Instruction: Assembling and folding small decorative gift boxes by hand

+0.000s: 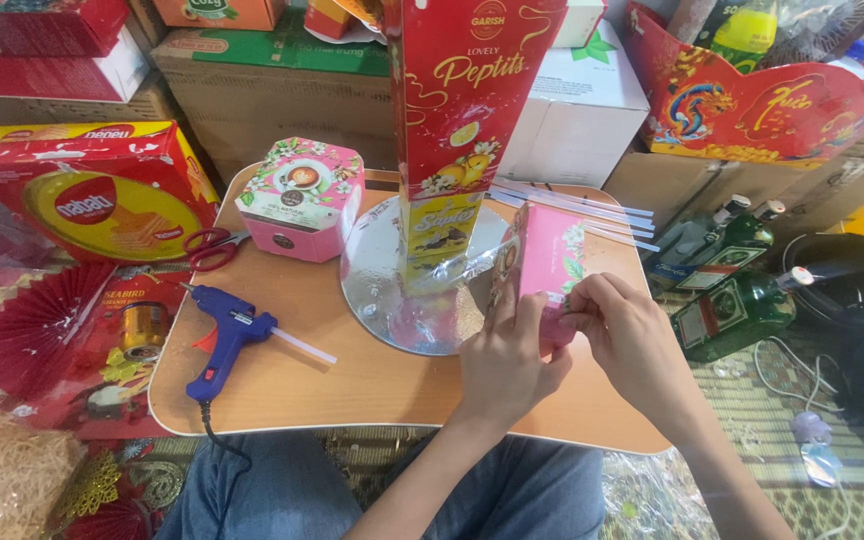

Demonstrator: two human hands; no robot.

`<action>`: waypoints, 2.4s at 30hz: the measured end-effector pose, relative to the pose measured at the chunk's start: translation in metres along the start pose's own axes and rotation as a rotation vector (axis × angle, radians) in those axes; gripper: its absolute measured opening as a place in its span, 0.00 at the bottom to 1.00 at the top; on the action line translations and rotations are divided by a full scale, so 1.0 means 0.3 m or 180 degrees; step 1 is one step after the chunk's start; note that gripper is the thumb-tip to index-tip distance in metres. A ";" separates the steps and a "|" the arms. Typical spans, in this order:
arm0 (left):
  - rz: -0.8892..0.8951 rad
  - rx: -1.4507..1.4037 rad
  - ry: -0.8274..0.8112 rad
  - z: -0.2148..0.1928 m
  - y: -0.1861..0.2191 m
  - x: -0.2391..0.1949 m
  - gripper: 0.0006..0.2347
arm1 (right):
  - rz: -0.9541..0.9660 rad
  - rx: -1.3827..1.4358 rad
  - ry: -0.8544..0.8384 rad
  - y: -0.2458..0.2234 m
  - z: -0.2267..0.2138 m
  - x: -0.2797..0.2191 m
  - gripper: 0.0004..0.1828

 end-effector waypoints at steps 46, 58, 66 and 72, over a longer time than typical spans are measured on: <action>0.1712 0.0260 0.0221 0.036 0.006 0.219 0.18 | 0.0526 0.3682 -0.0054 0.165 0.204 0.328 0.23; 0.1745 0.0026 0.0692 -0.034 0.017 0.223 0.11 | 0.0539 0.3474 0.0045 0.150 0.195 0.319 0.23; 0.1787 0.0154 0.0546 -0.016 0.011 0.223 0.14 | 0.0533 0.3646 0.0006 0.144 0.189 0.315 0.23; 0.1991 -0.0108 0.0349 -0.023 -0.003 0.227 0.16 | 0.0488 0.3716 0.0026 0.206 0.221 0.319 0.23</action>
Point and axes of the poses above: each hand's wrist, its own x-axis towards the middle knuckle, its own z-axis out of the palm, y = z × x, the point moved 2 cm from there along x, towards the middle knuckle, and after that the axes turned 8 degrees about -y, right-handed, at the moved point
